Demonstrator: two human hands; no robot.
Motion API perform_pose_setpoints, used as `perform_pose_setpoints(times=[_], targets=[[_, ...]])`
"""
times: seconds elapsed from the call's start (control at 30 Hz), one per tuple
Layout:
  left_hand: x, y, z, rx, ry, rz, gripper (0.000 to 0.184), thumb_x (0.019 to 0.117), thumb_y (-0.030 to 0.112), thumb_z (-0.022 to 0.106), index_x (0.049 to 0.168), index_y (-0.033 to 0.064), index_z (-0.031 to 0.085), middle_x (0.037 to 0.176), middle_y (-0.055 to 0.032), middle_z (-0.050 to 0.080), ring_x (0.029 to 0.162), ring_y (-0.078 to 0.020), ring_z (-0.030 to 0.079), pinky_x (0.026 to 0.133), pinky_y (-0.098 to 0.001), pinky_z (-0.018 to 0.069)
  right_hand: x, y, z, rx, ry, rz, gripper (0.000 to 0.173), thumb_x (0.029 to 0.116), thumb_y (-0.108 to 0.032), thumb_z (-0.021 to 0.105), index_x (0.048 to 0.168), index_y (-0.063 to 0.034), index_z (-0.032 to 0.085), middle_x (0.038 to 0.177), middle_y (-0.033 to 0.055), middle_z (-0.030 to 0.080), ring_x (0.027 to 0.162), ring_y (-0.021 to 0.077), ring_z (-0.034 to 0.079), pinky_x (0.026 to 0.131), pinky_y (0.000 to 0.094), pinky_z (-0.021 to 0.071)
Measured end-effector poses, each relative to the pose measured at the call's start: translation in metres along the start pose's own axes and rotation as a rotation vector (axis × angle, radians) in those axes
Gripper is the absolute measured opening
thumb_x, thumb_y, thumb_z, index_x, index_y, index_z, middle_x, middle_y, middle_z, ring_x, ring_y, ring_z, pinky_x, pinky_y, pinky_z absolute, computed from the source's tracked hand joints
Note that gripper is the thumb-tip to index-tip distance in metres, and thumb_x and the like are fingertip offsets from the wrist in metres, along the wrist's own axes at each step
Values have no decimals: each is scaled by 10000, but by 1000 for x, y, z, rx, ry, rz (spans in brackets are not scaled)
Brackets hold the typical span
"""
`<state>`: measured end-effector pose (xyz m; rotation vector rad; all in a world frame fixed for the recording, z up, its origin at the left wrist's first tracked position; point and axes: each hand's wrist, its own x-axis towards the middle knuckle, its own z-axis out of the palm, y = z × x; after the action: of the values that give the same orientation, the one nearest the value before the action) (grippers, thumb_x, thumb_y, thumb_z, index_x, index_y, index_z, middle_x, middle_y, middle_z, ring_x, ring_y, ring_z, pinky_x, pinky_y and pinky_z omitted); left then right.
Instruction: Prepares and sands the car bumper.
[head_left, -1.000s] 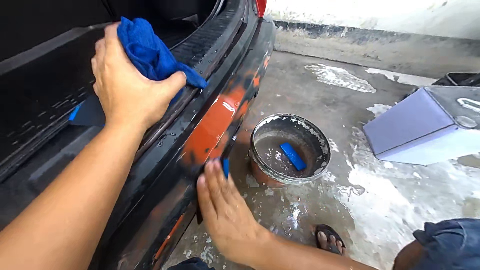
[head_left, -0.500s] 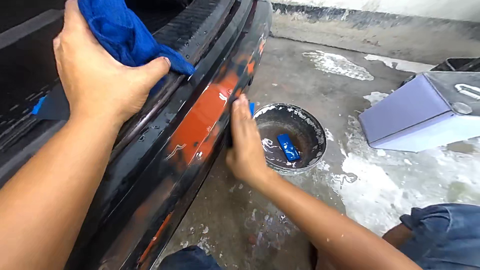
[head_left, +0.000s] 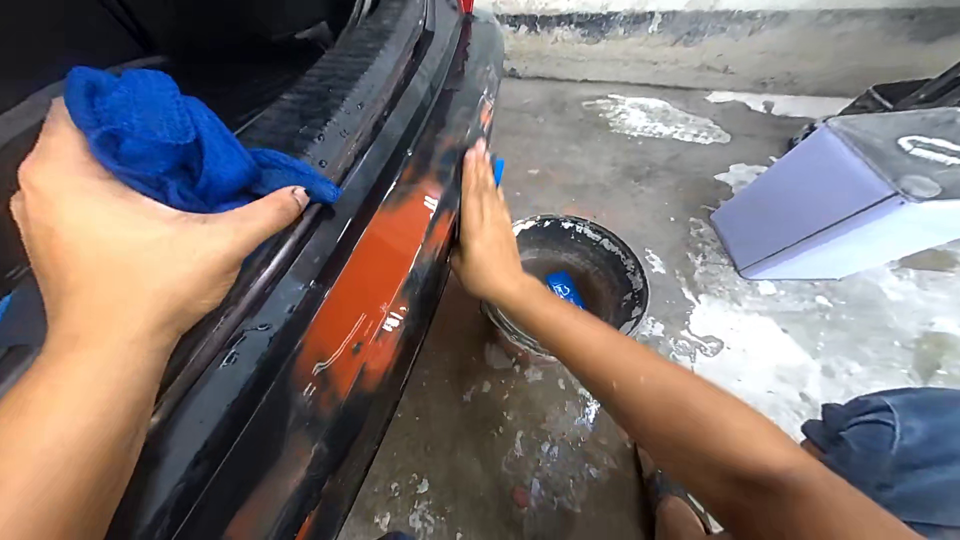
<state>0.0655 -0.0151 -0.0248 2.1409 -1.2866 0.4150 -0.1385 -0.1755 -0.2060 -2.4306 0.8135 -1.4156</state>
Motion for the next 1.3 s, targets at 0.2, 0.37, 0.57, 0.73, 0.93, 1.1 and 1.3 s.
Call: perform_pose_setpoints(times=[0.2,0.37,0.57,0.73,0.93,1.1,1.3], targets=[[-2,25,-7,91,-15,26,936,561,746,783,1239,123,612,1070,-174,686,1015,-357,670,801,-659,495,-47,-23,-19,-5,-111,-239,802,844,14,636,1577,34,309,1643,255,312,1558,343,267,1249,516,311],[-4,25,-7,76,-21,53,877,586,733,784,1217,148,618,1077,-123,686,1026,-279,671,834,-610,506,-6,-23,-17,-38,-90,-17,904,829,31,630,1603,85,167,1693,254,161,1595,315,135,1294,528,201],[-4,26,-5,80,12,31,879,581,733,775,1196,124,619,1063,-141,687,1022,-313,672,825,-627,501,-22,-19,-23,-58,-80,-264,535,1003,-16,507,1523,48,399,1597,227,414,1518,314,367,1228,497,343],[-7,25,-5,51,26,36,872,607,702,777,1246,136,604,1102,-113,691,1060,-255,673,864,-580,518,-31,-48,-38,-135,-222,-73,794,928,0,562,1608,79,161,1693,260,152,1592,334,140,1280,535,233],[-7,24,-4,52,11,23,889,608,709,775,1253,124,598,1124,-138,686,1086,-292,664,877,-610,505,-15,-25,-23,-110,-107,-131,718,918,28,548,1577,85,266,1651,259,290,1565,322,254,1262,503,281],[-3,22,-5,26,26,52,864,623,697,777,1249,130,599,1119,-119,689,1077,-259,669,877,-587,514,-51,-58,-44,-114,-241,-205,775,935,-32,594,1609,42,218,1684,256,199,1584,332,184,1276,515,253],[-5,12,-3,15,11,86,898,644,698,794,1312,141,576,1205,-96,672,1152,-204,644,973,-535,510,-3,-26,-22,-73,-116,-34,832,879,20,592,1598,93,179,1681,261,198,1586,319,177,1287,500,225]])
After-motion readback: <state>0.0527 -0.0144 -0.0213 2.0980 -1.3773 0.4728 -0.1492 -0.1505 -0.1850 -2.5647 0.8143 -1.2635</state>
